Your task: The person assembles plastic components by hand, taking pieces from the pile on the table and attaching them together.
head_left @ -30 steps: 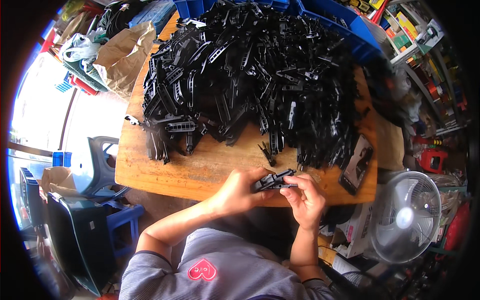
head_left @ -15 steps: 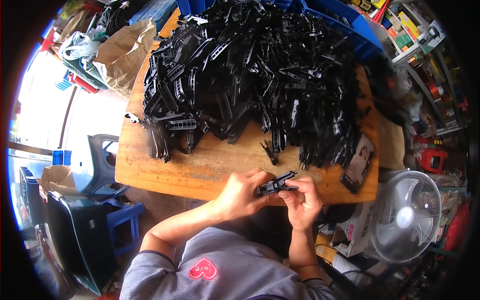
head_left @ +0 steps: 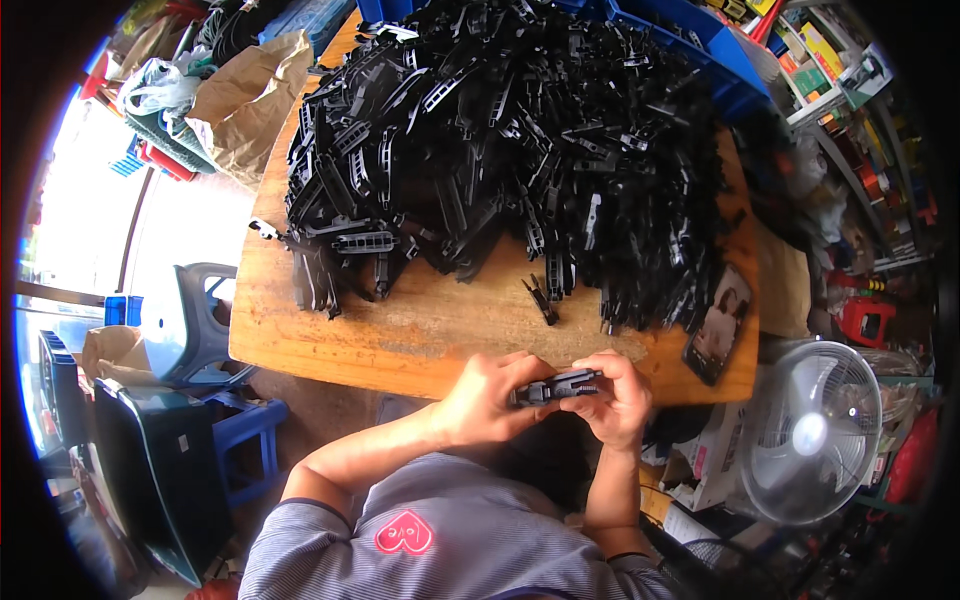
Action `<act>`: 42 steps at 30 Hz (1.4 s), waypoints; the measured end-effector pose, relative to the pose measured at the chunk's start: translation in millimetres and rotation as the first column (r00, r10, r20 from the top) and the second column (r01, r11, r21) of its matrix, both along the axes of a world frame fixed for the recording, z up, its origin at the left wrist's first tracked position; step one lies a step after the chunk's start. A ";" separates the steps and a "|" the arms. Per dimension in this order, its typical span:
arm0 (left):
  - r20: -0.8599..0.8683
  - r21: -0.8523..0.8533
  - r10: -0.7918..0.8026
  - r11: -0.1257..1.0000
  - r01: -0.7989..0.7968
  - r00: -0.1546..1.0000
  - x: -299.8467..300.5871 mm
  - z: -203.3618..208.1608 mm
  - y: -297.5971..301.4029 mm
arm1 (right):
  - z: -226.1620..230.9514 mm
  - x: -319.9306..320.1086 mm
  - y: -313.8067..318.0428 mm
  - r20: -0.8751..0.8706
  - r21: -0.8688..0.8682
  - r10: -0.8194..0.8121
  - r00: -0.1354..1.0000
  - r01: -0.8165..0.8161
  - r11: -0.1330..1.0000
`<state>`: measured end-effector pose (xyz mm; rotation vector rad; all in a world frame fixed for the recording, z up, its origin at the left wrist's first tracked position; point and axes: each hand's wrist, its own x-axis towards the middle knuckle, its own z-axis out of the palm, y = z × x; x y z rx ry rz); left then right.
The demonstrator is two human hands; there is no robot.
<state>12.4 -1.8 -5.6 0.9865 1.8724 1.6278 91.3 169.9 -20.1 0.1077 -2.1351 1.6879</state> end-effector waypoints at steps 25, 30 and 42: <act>-0.723 -0.156 0.257 0.844 -0.513 0.641 -106.6 29.1 -14.9 | 10.7 -35.8 2.9 0.201 0.447 -0.147 0.969 0.043 0.893; -0.063 0.240 0.379 0.904 -0.355 0.923 -83.2 34.6 -15.8 | 12.3 -22.2 -0.4 0.162 -0.156 0.013 0.987 0.013 0.988; 0.882 0.106 0.009 0.970 -0.217 0.470 -12.7 10.1 11.6 | 15.8 -8.0 -20.4 -0.017 -0.515 0.069 0.997 -0.068 0.854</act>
